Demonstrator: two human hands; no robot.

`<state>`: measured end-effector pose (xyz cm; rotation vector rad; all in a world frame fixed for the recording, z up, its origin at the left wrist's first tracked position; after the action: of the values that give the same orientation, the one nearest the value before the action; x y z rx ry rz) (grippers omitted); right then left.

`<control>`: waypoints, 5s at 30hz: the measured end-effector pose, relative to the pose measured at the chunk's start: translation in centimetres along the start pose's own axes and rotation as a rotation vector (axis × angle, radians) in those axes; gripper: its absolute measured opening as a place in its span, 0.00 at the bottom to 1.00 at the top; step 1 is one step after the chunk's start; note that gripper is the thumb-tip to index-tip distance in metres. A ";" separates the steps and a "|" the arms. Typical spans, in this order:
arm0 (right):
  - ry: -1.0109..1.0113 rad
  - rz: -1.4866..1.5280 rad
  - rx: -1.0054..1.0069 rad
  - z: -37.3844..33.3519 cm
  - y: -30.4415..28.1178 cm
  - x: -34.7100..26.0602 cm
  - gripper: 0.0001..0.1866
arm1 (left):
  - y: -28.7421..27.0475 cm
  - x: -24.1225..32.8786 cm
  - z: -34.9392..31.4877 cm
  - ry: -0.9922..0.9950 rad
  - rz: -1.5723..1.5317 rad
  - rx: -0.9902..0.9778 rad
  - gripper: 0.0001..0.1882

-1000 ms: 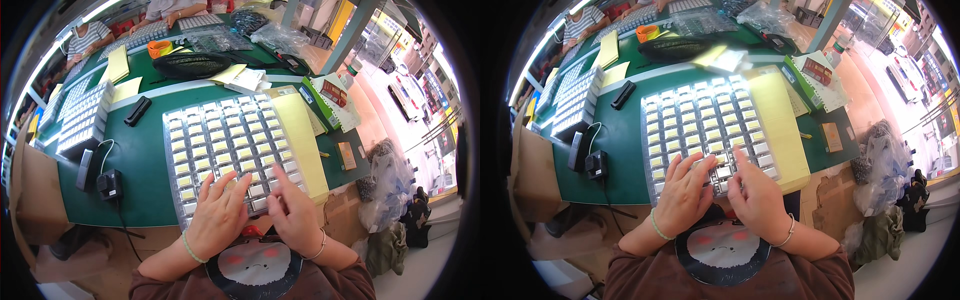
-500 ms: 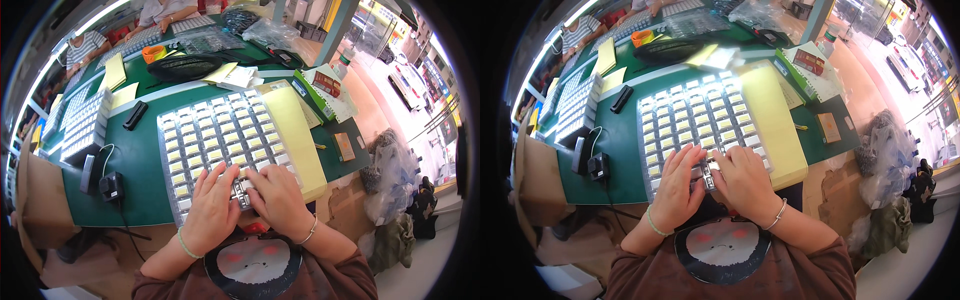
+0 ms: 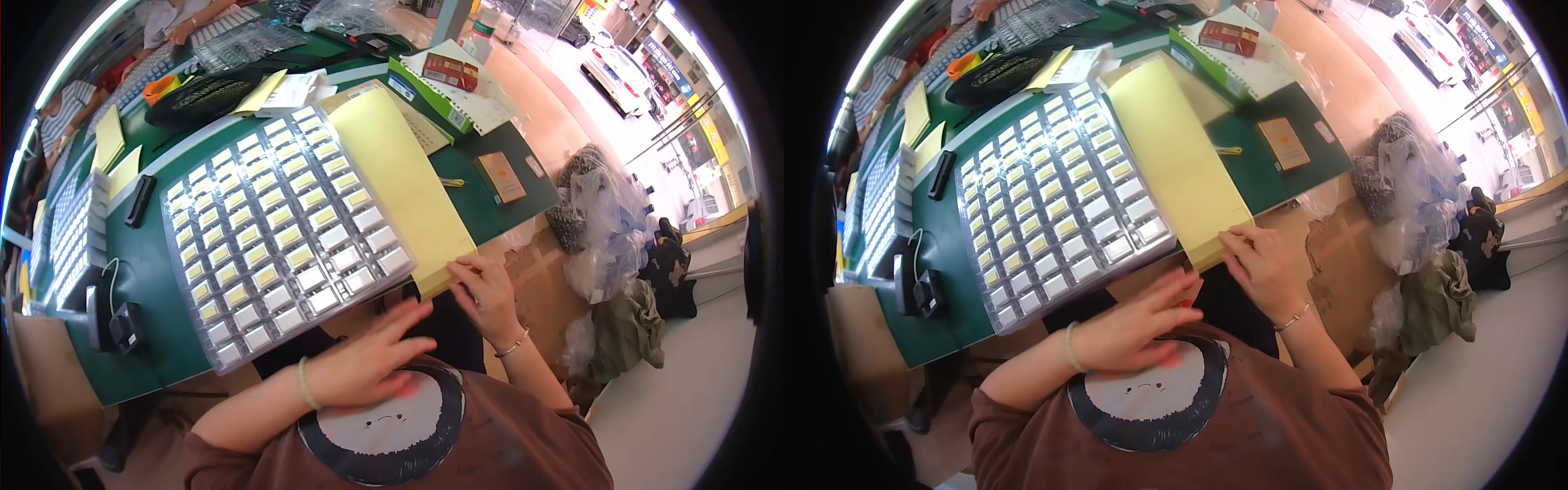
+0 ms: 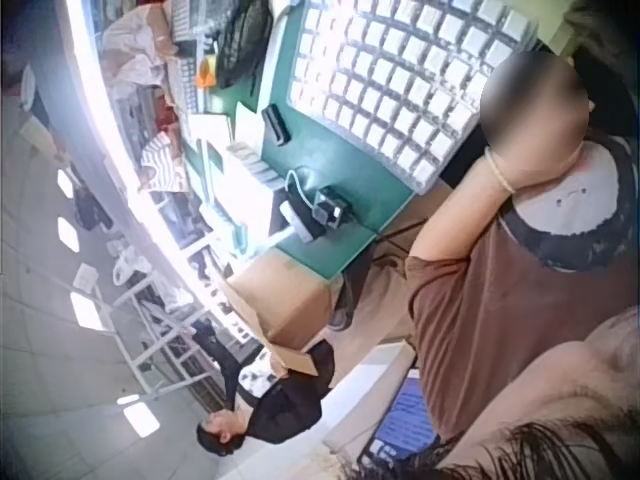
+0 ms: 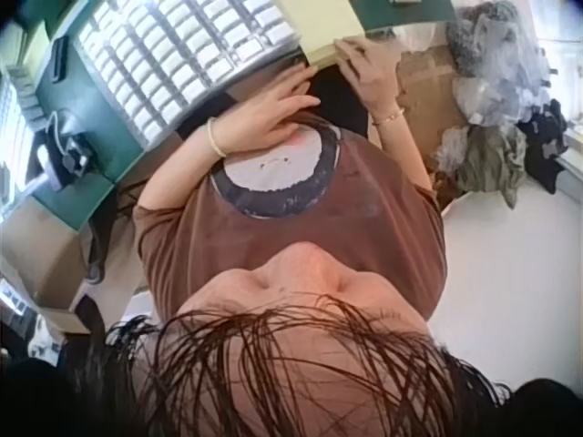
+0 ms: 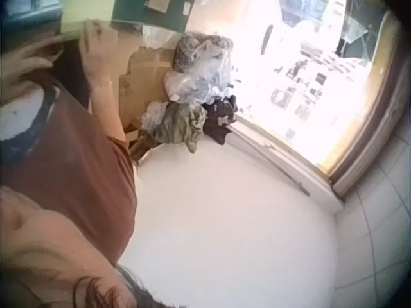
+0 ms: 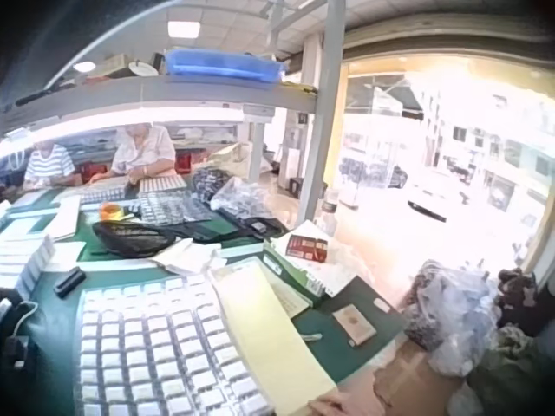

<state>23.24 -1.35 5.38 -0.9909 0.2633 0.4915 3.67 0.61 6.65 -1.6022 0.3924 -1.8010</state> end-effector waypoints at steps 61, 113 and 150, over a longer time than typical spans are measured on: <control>1.052 1.479 -0.735 10.8 6.8 -7.6 0.21 | -12.2 0.9 -4.8 -0.389 0.438 0.648 0.41; 0.005 0.013 0.037 4.5 -1.9 -0.3 0.21 | -7.7 4.2 -0.9 0.017 -0.111 0.279 0.31; 0.569 0.849 -0.047 6.1 -1.4 -0.5 0.10 | -0.1 1.0 3.3 -0.159 0.329 0.170 0.23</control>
<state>23.48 3.05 9.79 -1.0240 1.2159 0.9762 6.77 0.75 8.08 -1.4550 0.3920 -1.4113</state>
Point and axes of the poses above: each hand's wrist, its own z-axis towards the middle knuckle, its own y-axis out of the palm, x = y × z, the point moved 8 cm from there along z, towards the middle knuckle, and after that the axes turned 3 degrees about z, right-handed, at the moved point
